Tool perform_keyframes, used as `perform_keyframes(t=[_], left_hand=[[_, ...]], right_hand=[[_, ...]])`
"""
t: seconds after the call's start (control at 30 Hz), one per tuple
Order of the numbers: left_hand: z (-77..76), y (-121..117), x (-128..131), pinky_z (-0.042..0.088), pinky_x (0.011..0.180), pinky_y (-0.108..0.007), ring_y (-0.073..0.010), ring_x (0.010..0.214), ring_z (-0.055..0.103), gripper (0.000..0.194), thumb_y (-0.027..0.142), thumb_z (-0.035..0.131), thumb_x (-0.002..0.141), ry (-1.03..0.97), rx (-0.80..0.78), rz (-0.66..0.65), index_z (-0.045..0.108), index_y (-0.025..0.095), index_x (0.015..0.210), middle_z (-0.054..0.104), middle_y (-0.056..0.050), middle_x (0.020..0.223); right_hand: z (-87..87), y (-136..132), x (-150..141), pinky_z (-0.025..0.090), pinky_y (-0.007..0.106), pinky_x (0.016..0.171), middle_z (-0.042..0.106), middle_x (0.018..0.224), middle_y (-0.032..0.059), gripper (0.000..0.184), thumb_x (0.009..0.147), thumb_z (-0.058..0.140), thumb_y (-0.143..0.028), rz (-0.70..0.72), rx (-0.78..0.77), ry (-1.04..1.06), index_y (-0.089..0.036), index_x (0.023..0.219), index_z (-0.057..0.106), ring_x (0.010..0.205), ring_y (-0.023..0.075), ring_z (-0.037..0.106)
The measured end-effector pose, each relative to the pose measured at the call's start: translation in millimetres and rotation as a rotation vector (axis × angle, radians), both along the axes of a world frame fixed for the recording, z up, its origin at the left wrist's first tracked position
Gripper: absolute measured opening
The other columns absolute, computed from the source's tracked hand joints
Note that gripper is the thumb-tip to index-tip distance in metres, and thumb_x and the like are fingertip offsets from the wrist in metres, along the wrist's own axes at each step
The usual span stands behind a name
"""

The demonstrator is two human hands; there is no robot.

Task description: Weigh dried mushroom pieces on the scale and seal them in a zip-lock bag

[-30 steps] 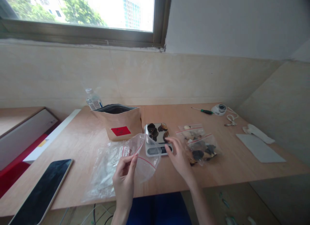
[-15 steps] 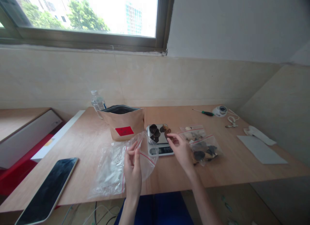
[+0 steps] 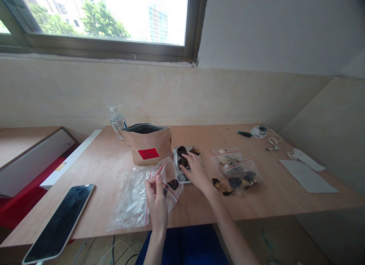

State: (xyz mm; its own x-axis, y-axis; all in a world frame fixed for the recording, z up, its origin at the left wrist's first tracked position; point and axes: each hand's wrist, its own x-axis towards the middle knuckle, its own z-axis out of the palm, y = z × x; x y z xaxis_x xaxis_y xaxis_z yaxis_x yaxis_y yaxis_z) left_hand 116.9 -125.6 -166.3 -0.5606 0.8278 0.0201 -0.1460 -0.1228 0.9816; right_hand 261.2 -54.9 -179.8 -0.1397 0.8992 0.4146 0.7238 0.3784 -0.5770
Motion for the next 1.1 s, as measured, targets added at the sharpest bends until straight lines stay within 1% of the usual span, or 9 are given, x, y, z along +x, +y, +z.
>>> perform_keyframes(t=[0.1, 0.2, 0.3, 0.43, 0.7, 0.83, 0.97, 1.03, 1.1], left_hand=[[-1.6, -2, -2, 0.046, 0.061, -0.025, -0.0126, 0.061, 0.055, 0.035, 0.052, 0.057, 0.076, -0.038, -0.030, -0.002, 0.051, 0.018, 0.079, 0.054, 0.003, 0.067], [-4.2, -3, -4, 0.046, 0.064, -0.026, -0.0140, 0.066, 0.057, 0.036, 0.053, 0.057, 0.076, -0.055, -0.049, 0.010, 0.050, 0.018, 0.079, 0.055, 0.002, 0.069], [-8.0, -3, -5, 0.047, 0.067, -0.028, -0.0154, 0.071, 0.059, 0.036, 0.054, 0.057, 0.076, -0.067, -0.071, 0.012, 0.049, 0.018, 0.078, 0.056, 0.001, 0.071], [-11.6, -1, -6, 0.047, 0.071, -0.030, -0.0168, 0.075, 0.060, 0.036, 0.053, 0.057, 0.075, -0.086, -0.062, 0.023, 0.050, 0.018, 0.079, 0.057, 0.001, 0.073], [-7.4, -3, -5, 0.048, 0.071, -0.030, -0.0171, 0.075, 0.061, 0.036, 0.052, 0.059, 0.074, -0.085, -0.026, 0.044, 0.050, 0.018, 0.078, 0.056, 0.001, 0.073], [-6.9, -4, -4, 0.047, 0.067, -0.028, -0.0166, 0.073, 0.061, 0.035, 0.052, 0.059, 0.074, -0.089, -0.028, 0.042, 0.050, 0.018, 0.079, 0.055, 0.001, 0.072], [-7.5, -4, -2, 0.046, 0.062, -0.025, -0.0149, 0.068, 0.059, 0.035, 0.051, 0.059, 0.074, -0.096, -0.045, 0.027, 0.051, 0.018, 0.081, 0.055, 0.002, 0.072], [-7.6, -4, 0, 0.045, 0.061, -0.024, -0.0136, 0.065, 0.057, 0.034, 0.051, 0.059, 0.075, -0.085, -0.044, 0.022, 0.051, 0.018, 0.081, 0.055, 0.002, 0.072], [-7.7, -5, 3, 0.045, 0.061, -0.024, -0.0130, 0.063, 0.055, 0.033, 0.050, 0.058, 0.075, -0.071, -0.039, 0.021, 0.051, 0.018, 0.082, 0.055, 0.002, 0.072]], right_hand=[[-10.8, 1, -7, 0.040, 0.048, 0.097, 0.051, 0.124, 0.0175, 0.040, 0.082, 0.056, -0.022, 0.014, -0.012, -0.150, -0.014, 0.120, 0.052, 0.119, 0.0296, 0.045], [-11.5, -1, -7, 0.043, 0.045, 0.094, 0.057, 0.114, 0.0157, 0.034, 0.081, 0.057, -0.019, 0.015, -0.007, -0.194, -0.014, 0.115, 0.056, 0.112, 0.0282, 0.049], [-10.0, -2, -2, 0.046, 0.043, 0.091, 0.060, 0.108, 0.0123, 0.028, 0.084, 0.052, -0.017, 0.045, 0.000, -0.170, -0.016, 0.111, 0.058, 0.107, 0.0256, 0.052], [-9.6, -2, 7, 0.047, 0.042, 0.088, 0.063, 0.103, 0.0097, 0.028, 0.086, 0.047, -0.015, 0.065, 0.001, -0.150, -0.018, 0.112, 0.057, 0.102, 0.0242, 0.054], [-8.9, 1, 16, 0.046, 0.042, 0.087, 0.065, 0.104, 0.0094, 0.026, 0.086, 0.049, -0.019, 0.033, 0.027, -0.062, -0.019, 0.110, 0.059, 0.101, 0.0242, 0.056], [0.9, 10, 23, 0.047, 0.038, 0.083, 0.067, 0.103, 0.0079, 0.024, 0.086, 0.047, -0.023, -0.007, 0.007, 0.083, -0.021, 0.105, 0.062, 0.092, 0.0218, 0.061], [22.2, 7, 21, 0.051, 0.031, 0.069, 0.068, 0.091, 0.0075, 0.027, 0.082, 0.055, -0.036, -0.071, -0.099, 0.452, -0.017, 0.099, 0.062, 0.077, 0.0181, 0.064], [37.6, -2, 14, 0.050, 0.026, 0.060, 0.068, 0.089, 0.0075, 0.031, 0.079, 0.059, -0.040, -0.028, -0.192, 0.668, -0.015, 0.098, 0.061, 0.075, 0.0168, 0.063], [53.0, -14, 5, 0.049, 0.022, 0.055, 0.069, 0.089, 0.0067, 0.032, 0.077, 0.061, -0.041, 0.060, -0.305, 0.784, -0.016, 0.098, 0.062, 0.075, 0.0157, 0.063]])
